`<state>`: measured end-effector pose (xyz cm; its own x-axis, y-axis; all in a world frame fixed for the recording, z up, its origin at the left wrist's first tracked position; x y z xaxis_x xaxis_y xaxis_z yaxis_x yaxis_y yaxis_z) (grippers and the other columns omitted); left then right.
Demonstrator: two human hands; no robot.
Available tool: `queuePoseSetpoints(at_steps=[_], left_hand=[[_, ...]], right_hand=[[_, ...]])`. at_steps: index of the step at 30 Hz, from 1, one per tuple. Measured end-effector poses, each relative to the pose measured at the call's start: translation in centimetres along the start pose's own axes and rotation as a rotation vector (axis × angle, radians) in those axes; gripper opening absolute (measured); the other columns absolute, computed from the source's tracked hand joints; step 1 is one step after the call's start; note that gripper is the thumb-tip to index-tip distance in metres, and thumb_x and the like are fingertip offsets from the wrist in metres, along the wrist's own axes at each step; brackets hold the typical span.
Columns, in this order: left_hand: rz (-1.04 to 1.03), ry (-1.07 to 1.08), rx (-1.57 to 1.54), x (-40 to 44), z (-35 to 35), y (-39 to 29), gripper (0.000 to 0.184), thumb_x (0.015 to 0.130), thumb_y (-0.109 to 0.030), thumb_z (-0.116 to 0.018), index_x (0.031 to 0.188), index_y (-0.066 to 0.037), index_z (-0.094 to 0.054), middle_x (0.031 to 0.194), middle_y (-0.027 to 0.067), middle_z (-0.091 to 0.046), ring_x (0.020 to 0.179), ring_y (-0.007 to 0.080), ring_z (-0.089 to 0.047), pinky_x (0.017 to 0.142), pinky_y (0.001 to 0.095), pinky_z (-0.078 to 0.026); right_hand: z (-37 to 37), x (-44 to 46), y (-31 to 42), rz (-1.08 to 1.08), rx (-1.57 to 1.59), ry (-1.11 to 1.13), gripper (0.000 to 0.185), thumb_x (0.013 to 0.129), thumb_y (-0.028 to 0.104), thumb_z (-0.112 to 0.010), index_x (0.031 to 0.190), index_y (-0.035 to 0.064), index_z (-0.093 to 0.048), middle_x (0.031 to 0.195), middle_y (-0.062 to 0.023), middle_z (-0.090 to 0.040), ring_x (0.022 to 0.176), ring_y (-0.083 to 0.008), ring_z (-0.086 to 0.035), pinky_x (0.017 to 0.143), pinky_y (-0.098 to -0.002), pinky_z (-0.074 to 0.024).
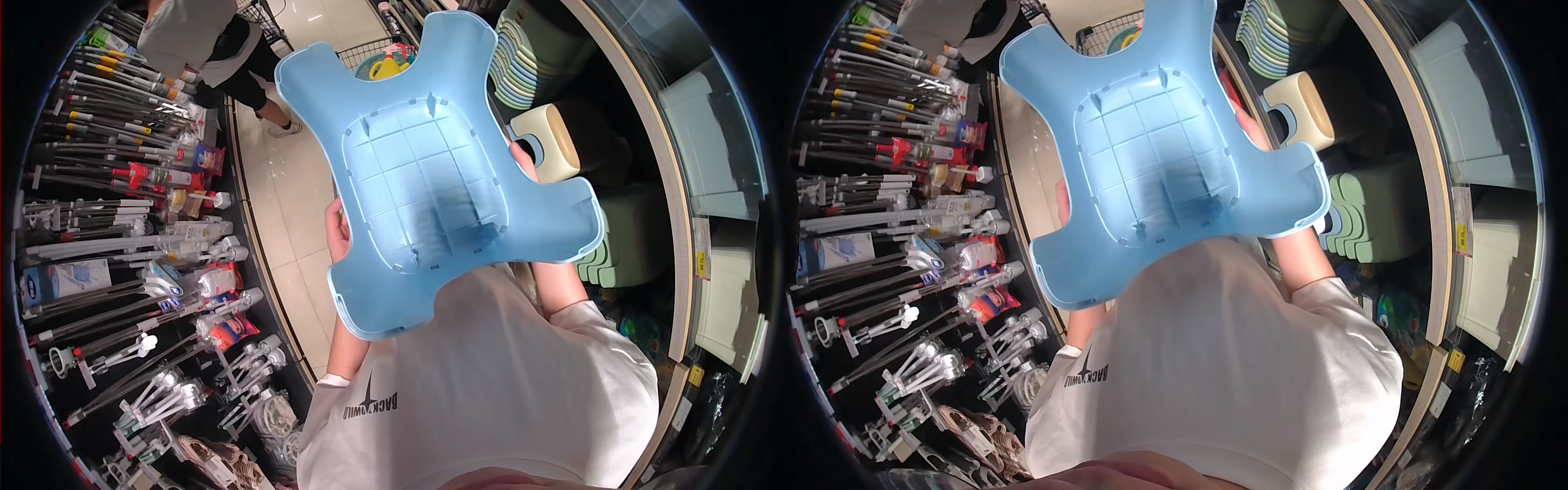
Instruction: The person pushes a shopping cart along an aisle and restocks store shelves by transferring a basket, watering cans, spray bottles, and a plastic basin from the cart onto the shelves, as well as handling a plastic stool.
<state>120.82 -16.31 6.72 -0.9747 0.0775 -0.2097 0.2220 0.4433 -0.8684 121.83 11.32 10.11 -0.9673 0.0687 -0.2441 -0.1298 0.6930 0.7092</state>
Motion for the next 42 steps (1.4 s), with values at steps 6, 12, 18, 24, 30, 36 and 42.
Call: queuePoseSetpoints(at_steps=[6, 12, 18, 24, 30, 36, 42], left_hand=[[-0.440, -0.109, 0.463, -0.1, 0.1, -3.1, 0.054, 0.111, -0.025, -0.056, 0.157, -0.007, -0.036, 0.143, 0.0155, -0.055, 0.124, 0.0236, -0.061, 0.098, 0.0355, -0.056], [-0.919, -0.247, 0.836, 1.0, 1.3, -4.3, 0.054, 0.109, -0.024, -0.057, 0.157, -0.010, -0.036, 0.155, 0.0191, -0.045, 0.132, 0.0294, -0.057, 0.102, 0.0375, -0.055], [-1.098, -0.059, 0.663, 0.3, 1.5, -4.0, 0.057, 0.108, -0.025, -0.060, 0.157, -0.015, -0.035, 0.170, 0.0231, -0.019, 0.149, 0.0404, -0.041, 0.111, 0.0450, -0.052], [-0.971, 0.133, 0.378, -0.8, 0.3, -4.7, 0.053, 0.107, -0.028, -0.062, 0.152, -0.020, -0.035, 0.171, 0.0227, -0.018, 0.157, 0.0397, -0.029, 0.117, 0.0479, -0.048], [-1.092, -0.062, 0.513, -0.9, 1.1, -4.3, 0.050, 0.104, -0.025, -0.061, 0.147, -0.013, -0.039, 0.164, 0.0241, -0.033, 0.141, 0.0395, -0.054, 0.103, 0.0453, -0.062], [-0.084, 0.041, -0.344, 0.8, 0.6, -3.1, 0.048, 0.111, -0.033, -0.046, 0.157, -0.019, -0.040, 0.165, 0.0149, -0.037, 0.140, 0.0324, -0.055, 0.111, 0.0463, -0.054], [-0.143, -0.166, -0.301, 1.0, 2.3, 0.3, 0.056, 0.110, -0.038, -0.049, 0.160, -0.016, -0.038, 0.154, 0.0166, -0.051, 0.142, 0.0316, -0.054, 0.110, 0.0487, -0.056]], right_hand=[[-0.5, 1.8, -0.6, 0.097, -0.067, 0.214, 0.075, 0.112, 0.054, -0.041, 0.169, 0.0090, -0.022, 0.171, -0.0086, -0.032, 0.158, -0.0240, -0.031, 0.128, -0.0397, -0.0274], [0.1, 1.7, -0.7, 0.194, -0.305, 0.223, 0.083, 0.110, 0.059, -0.044, 0.170, 0.0078, -0.018, 0.173, -0.0129, -0.029, 0.158, -0.0247, -0.029, 0.128, -0.0402, -0.0256], [-4.4, -1.7, 2.0, 0.251, -0.550, 0.244, 0.088, 0.108, 0.062, -0.046, 0.170, 0.0054, -0.020, 0.170, -0.0161, -0.033, 0.159, -0.0266, -0.029, 0.127, -0.0391, -0.0252], [-3.3, -2.6, 1.3, 0.229, -0.472, 0.275, 0.088, 0.107, 0.063, -0.048, 0.168, 0.0038, -0.026, 0.171, -0.0162, -0.032, 0.159, -0.0276, -0.029, 0.127, -0.0399, -0.0240], [-1.5, -2.9, 0.5, 0.261, -0.614, 0.286, 0.089, 0.106, 0.065, -0.048, 0.167, 0.0033, -0.027, 0.171, -0.0164, -0.032, 0.159, -0.0286, -0.028, 0.128, -0.0405, -0.0238], [0.2, -1.8, -0.1, 0.297, -0.750, 0.282, 0.091, 0.105, 0.066, -0.049, 0.166, 0.0029, -0.029, 0.171, -0.0166, -0.031, 0.159, -0.0296, -0.028, 0.128, -0.0411, -0.0236], [0.2, -0.5, 0.7, 0.325, -0.865, 0.280, 0.092, 0.104, 0.068, -0.049, 0.166, 0.0025, -0.030, 0.171, -0.0168, -0.031, 0.159, -0.0305, -0.028, 0.128, -0.0416, -0.0235]])
Point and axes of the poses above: each hand's wrist, its own x-axis towards the middle knuckle, its own z-axis out of the back of the hand, y = z × x, the point moved 8 cm from there along x, towards the middle knuckle
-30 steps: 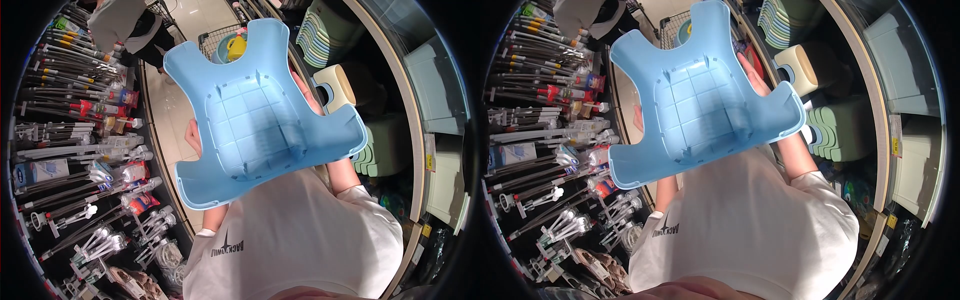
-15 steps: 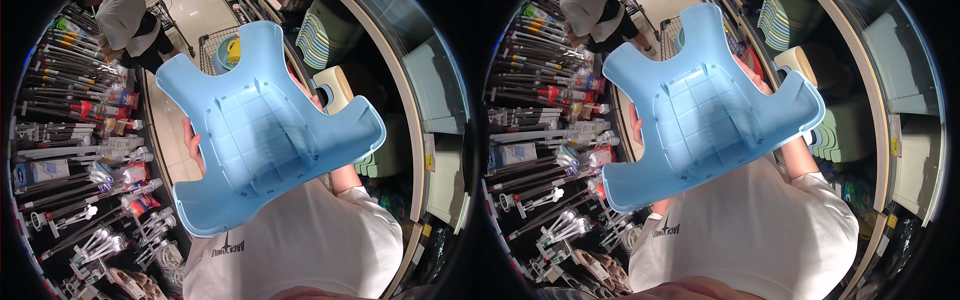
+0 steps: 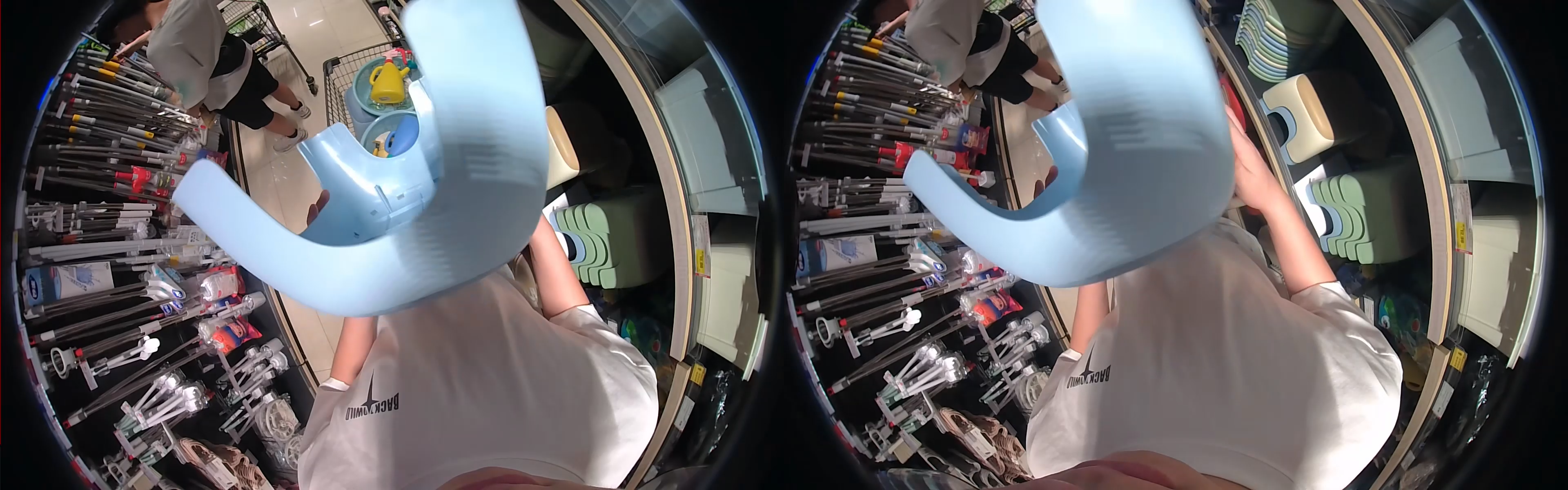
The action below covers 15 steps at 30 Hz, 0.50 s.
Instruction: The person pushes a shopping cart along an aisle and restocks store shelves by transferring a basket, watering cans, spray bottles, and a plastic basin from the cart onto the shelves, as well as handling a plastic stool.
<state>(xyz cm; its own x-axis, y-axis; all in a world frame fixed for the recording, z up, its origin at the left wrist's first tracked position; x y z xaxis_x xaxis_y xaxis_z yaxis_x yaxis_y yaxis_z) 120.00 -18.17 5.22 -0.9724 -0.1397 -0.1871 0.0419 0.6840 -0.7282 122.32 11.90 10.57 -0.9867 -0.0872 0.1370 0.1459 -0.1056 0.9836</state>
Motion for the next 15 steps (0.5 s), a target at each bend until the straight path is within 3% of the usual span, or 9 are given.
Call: queuePoseSetpoints(at_steps=[1, 2, 7, 9, 10, 11, 15], left_hand=[[0.049, 0.199, -0.167, 0.4, 0.9, -0.2, 0.062, 0.107, -0.043, -0.055, 0.150, 0.001, -0.051, 0.152, 0.0191, -0.055, 0.134, 0.0304, -0.059, 0.115, 0.0444, -0.047], [0.049, 0.200, -0.166, -0.2, 1.9, 0.2, 0.062, 0.107, -0.043, -0.055, 0.150, 0.001, -0.051, 0.152, 0.0191, -0.055, 0.134, 0.0304, -0.059, 0.115, 0.0444, -0.047], [-0.087, 0.231, 0.613, -2.7, 3.3, 0.4, 0.073, 0.089, -0.028, -0.088, 0.145, 0.001, -0.051, 0.139, 0.0121, -0.059, 0.129, 0.0233, -0.055, 0.113, 0.0406, -0.042], [-0.070, 0.244, 0.542, -3.2, 1.0, -0.3, 0.081, 0.085, -0.035, -0.091, 0.145, 0.001, -0.049, 0.137, 0.0110, -0.059, 0.128, 0.0230, -0.055, 0.111, 0.0395, -0.043], [-0.053, 0.257, 0.472, -3.4, -0.1, -0.7, 0.090, 0.082, -0.042, -0.094, 0.145, 0.000, -0.047, 0.135, 0.0100, -0.058, 0.127, 0.0228, -0.056, 0.110, 0.0385, -0.043], [-0.073, 0.252, 0.490, -2.9, 1.1, 0.0, 0.086, 0.083, -0.045, -0.092, 0.141, 0.002, -0.050, 0.132, 0.0117, -0.061, 0.124, 0.0220, -0.058, 0.109, 0.0409, -0.045], [-0.007, 0.296, 0.460, -3.2, -1.5, -0.2, 0.091, 0.080, -0.038, -0.096, 0.144, 0.001, -0.045, 0.134, 0.0114, -0.058, 0.127, 0.0224, -0.058, 0.110, 0.0410, -0.045]], right_hand=[[0.2, -0.1, 1.9, 0.088, -0.134, -0.033, 0.096, 0.101, 0.072, -0.049, 0.165, 0.0023, -0.032, 0.171, -0.0176, -0.032, 0.159, -0.0325, -0.029, 0.128, -0.0432, -0.0234], [0.0, 0.0, 3.9, 0.176, -0.267, -0.066, 0.100, 0.098, 0.076, -0.050, 0.164, 0.0020, -0.034, 0.170, -0.0185, -0.033, 0.159, -0.0345, -0.029, 0.128, -0.0449, -0.0234], [0.8, 0.5, 4.9, 0.273, -0.273, -0.190, 0.109, 0.088, 0.085, -0.055, 0.158, 0.0028, -0.042, 0.168, -0.0207, -0.035, 0.158, -0.0387, -0.030, 0.128, -0.0478, -0.0240], [0.7, 0.2, 4.3, 0.299, -0.233, -0.213, 0.111, 0.084, 0.087, -0.058, 0.155, 0.0023, -0.045, 0.168, -0.0219, -0.036, 0.157, -0.0382, -0.031, 0.128, -0.0480, -0.0244], [0.8, -0.2, 3.8, 0.310, -0.145, -0.254, 0.112, 0.083, 0.088, -0.060, 0.152, 0.0012, -0.046, 0.162, -0.0216, -0.041, 0.155, -0.0363, -0.035, 0.127, -0.0470, -0.0251], [0.9, -0.4, 3.3, 0.320, -0.055, -0.293, 0.113, 0.081, 0.089, -0.062, 0.148, 0.0001, -0.047, 0.156, -0.0214, -0.047, 0.152, -0.0343, -0.039, 0.127, -0.0460, -0.0259], [1.4, -0.6, 3.5, 0.378, -0.001, -0.364, 0.109, 0.082, 0.085, -0.067, 0.144, -0.0018, -0.046, 0.137, -0.0163, -0.054, 0.137, -0.0267, -0.050, 0.121, -0.0418, -0.0321]])
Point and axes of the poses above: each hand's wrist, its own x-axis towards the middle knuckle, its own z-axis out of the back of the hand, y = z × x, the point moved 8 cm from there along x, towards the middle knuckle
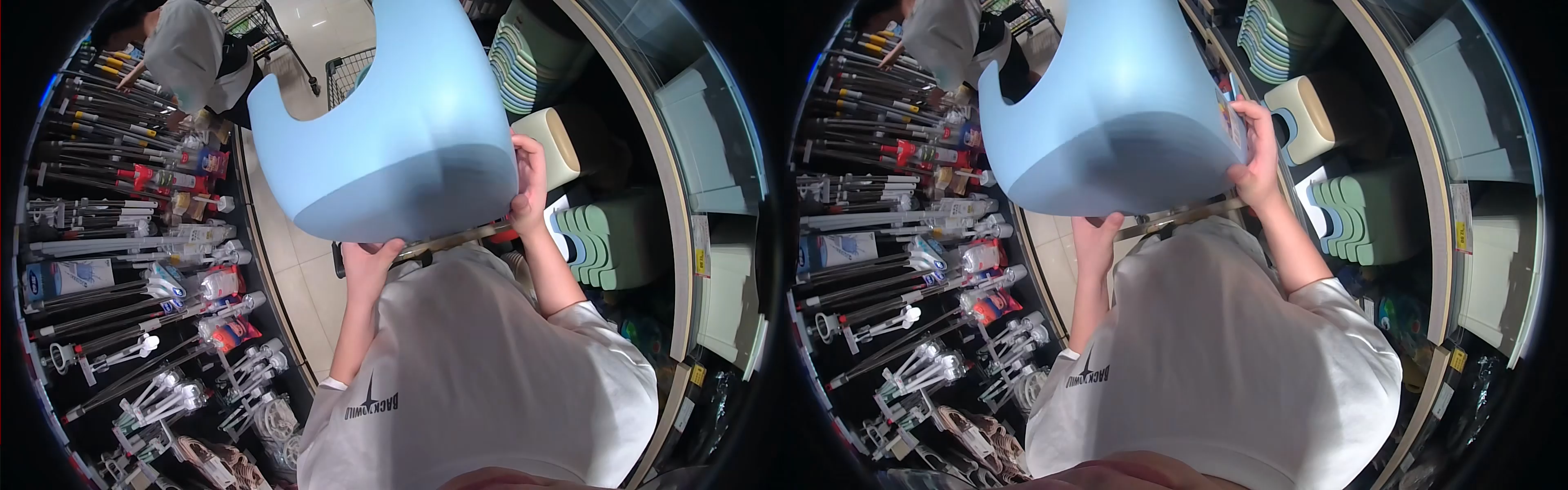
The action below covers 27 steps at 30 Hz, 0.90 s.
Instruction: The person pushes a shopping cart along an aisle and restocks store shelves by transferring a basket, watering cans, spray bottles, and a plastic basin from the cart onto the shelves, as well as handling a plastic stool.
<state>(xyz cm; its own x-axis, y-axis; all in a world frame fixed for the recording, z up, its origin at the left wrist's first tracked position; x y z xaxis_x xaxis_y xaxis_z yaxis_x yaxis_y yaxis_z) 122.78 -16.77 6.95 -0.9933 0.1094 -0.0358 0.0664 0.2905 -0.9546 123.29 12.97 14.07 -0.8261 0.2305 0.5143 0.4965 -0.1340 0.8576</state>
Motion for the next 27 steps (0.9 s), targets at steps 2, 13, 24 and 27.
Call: queuePoseSetpoints(at_steps=[2, 13, 24, 27], left_hand=[[0.030, 0.049, 0.097, 0.0, -1.4, -0.5, 0.105, 0.072, -0.030, -0.101, 0.150, -0.001, -0.037, 0.143, 0.0132, -0.053, 0.134, 0.0261, -0.054, 0.115, 0.0431, -0.042], [-0.319, 0.176, 0.690, -1.0, -2.0, -1.9, 0.156, 0.055, -0.017, -0.105, 0.170, -0.004, 0.000, 0.171, 0.0214, -0.026, 0.155, 0.0348, -0.033, 0.127, 0.0468, -0.028], [-0.278, 0.146, 0.633, -1.6, -2.2, -1.3, 0.154, 0.051, -0.009, -0.104, 0.170, -0.004, -0.007, 0.170, 0.0217, -0.030, 0.156, 0.0351, -0.034, 0.126, 0.0456, -0.030], [-0.273, 0.142, 0.627, -1.6, -2.1, -1.3, 0.153, 0.050, -0.007, -0.104, 0.170, -0.004, -0.008, 0.170, 0.0215, -0.031, 0.156, 0.0356, -0.033, 0.126, 0.0458, -0.030]], right_hand=[[0.6, 0.5, 0.5, -0.051, 0.064, -0.067, 0.100, 0.087, 0.078, -0.069, 0.142, -0.0018, -0.045, 0.127, -0.0111, -0.054, 0.123, -0.0217, -0.053, 0.113, -0.0372, -0.0370], [1.3, -0.4, -3.2, -0.469, 0.395, -0.265, 0.054, 0.111, 0.048, -0.052, 0.133, -0.0012, -0.057, 0.118, -0.0073, -0.065, 0.110, -0.0119, -0.059, 0.101, -0.0294, -0.0462], [1.7, -1.1, -3.9, -0.582, 0.355, -0.257, 0.045, 0.112, 0.042, -0.052, 0.130, 0.0013, -0.060, 0.119, -0.0060, -0.065, 0.111, -0.0115, -0.059, 0.099, -0.0280, -0.0463], [1.8, -1.3, -4.0, -0.590, 0.342, -0.252, 0.045, 0.112, 0.042, -0.052, 0.130, 0.0012, -0.059, 0.119, -0.0061, -0.065, 0.111, -0.0115, -0.060, 0.099, -0.0279, -0.0465]])
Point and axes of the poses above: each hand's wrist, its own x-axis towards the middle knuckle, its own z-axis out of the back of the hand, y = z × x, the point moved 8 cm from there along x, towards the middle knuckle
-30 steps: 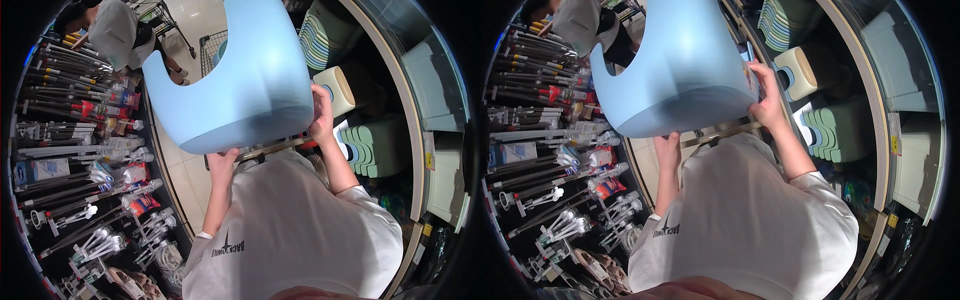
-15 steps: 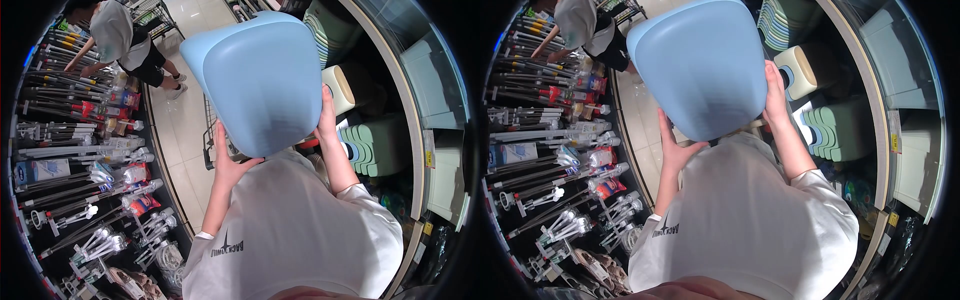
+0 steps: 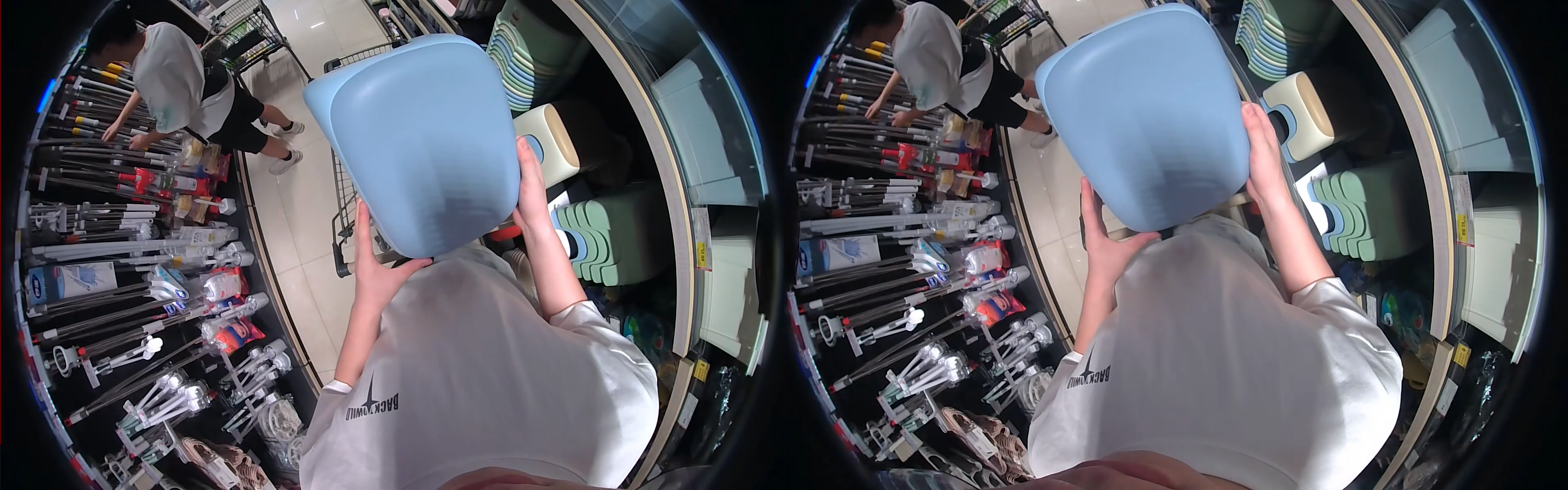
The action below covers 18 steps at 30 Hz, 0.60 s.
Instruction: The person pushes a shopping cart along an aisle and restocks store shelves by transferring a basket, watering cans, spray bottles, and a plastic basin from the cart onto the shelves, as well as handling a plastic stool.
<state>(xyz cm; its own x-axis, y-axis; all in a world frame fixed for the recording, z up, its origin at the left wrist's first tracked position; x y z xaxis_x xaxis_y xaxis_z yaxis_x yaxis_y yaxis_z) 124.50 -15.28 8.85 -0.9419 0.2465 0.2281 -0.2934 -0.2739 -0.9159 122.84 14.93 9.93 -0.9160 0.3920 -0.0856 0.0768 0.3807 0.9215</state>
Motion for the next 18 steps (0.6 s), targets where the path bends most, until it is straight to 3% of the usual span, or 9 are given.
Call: queuePoseSetpoints(at_steps=[7, 15, 18], left_hand=[[0.041, 0.007, -0.070, 0.0, 0.0, 0.1, 0.152, 0.052, -0.005, -0.103, 0.170, -0.005, -0.008, 0.170, 0.0217, -0.031, 0.156, 0.0357, -0.033, 0.127, 0.0462, -0.028], [0.006, 0.068, -0.218, 0.1, 0.4, 1.6, 0.156, 0.048, -0.010, -0.105, 0.170, -0.006, -0.008, 0.170, 0.0195, -0.031, 0.155, 0.0343, -0.034, 0.127, 0.0478, -0.027], [0.024, 0.111, -0.261, 0.8, 0.2, 1.6, 0.155, 0.049, -0.011, -0.104, 0.170, -0.007, -0.008, 0.170, 0.0188, -0.031, 0.155, 0.0349, -0.035, 0.127, 0.0483, -0.028]], right_hand=[[0.0, 0.0, 0.4, 0.028, -0.004, 0.014, 0.044, 0.112, 0.040, -0.053, 0.130, 0.0006, -0.059, 0.119, -0.0063, -0.065, 0.110, -0.0113, -0.060, 0.100, -0.0279, -0.0463], [0.4, 0.5, 1.2, 0.051, -0.024, 0.096, 0.033, 0.114, 0.031, -0.050, 0.121, 0.0020, -0.065, 0.100, 0.0014, -0.066, 0.088, -0.0041, -0.057, 0.079, -0.0211, -0.0457], [1.3, 0.7, 0.4, 0.012, 0.013, 0.072, 0.032, 0.114, 0.030, -0.049, 0.120, 0.0026, -0.065, 0.103, 0.0005, -0.067, 0.090, -0.0049, -0.059, 0.081, -0.0216, -0.0474]])
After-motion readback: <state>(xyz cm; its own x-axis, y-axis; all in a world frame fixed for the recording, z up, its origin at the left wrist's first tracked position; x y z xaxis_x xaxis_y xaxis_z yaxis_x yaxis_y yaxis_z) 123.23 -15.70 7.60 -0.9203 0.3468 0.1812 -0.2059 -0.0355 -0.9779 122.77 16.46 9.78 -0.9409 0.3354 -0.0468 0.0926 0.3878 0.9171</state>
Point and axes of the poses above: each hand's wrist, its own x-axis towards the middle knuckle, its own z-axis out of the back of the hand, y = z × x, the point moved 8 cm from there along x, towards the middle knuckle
